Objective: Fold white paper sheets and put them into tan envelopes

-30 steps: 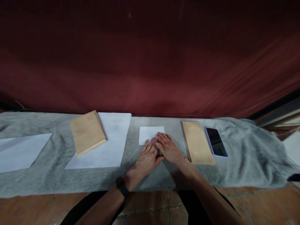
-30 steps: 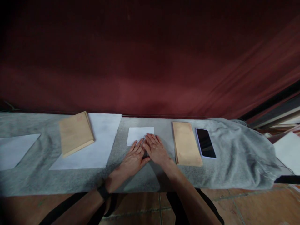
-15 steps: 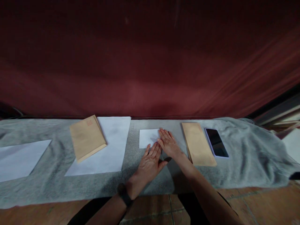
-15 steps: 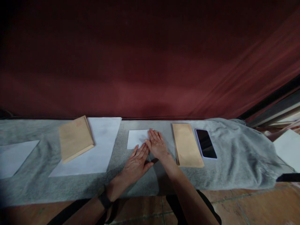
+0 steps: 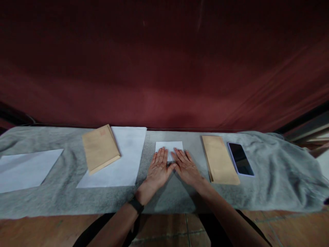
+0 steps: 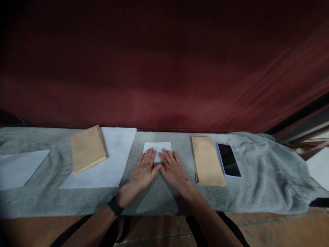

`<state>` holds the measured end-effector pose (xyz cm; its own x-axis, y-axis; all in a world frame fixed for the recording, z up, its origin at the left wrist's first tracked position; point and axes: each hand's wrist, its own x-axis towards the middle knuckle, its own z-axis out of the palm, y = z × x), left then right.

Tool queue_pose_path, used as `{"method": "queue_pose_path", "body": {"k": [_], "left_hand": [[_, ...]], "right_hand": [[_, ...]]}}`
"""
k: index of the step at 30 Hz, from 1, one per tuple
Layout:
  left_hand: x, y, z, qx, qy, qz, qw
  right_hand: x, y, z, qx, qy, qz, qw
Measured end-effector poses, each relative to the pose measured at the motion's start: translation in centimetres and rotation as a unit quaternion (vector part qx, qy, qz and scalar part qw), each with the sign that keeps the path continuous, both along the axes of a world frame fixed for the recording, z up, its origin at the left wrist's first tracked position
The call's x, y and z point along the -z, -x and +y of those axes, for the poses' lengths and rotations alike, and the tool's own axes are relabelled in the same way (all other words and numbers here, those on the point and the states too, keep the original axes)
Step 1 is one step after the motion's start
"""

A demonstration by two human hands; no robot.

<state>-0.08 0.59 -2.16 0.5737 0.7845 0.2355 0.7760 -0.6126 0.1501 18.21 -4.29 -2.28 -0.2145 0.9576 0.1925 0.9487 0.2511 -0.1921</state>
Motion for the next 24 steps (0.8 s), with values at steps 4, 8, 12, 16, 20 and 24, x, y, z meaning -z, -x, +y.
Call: {"method": "queue_pose_path", "body": {"k": [4,8,12,16,20,24], "left_hand": [[0.0,0.3,0.9,-0.014,0.015,0.015,1.0],[0.1,0.6,1.9,-0.046,0.007,0.017,0.999],[-0.4,0.5,2.4,-0.093,0.014,0.04,0.995],[-1.2,0.1,2.6,-0.134,0.039,0.073,0.987],[-1.8,-0.2,2.4,-0.156,0.033,0.057,0.986],[-2.0,-0.6,1.3,-0.071,-0.006,0.015,0.997]], "right_hand": [[-0.6,-0.1,-0.5,-0.02,-0.001,-0.005,1.0],[-1.0,0.0,-1.0,-0.032,-0.002,-0.009,0.999],[-1.0,0.1,-1.4,-0.025,0.004,-0.017,1.0],[-0.9,0.2,-1.5,-0.017,0.007,-0.024,1.0],[-0.8,0.2,-1.6,-0.017,0.009,-0.029,0.999],[-0.7,0.3,-1.6,-0.013,0.009,-0.028,0.999]]}}
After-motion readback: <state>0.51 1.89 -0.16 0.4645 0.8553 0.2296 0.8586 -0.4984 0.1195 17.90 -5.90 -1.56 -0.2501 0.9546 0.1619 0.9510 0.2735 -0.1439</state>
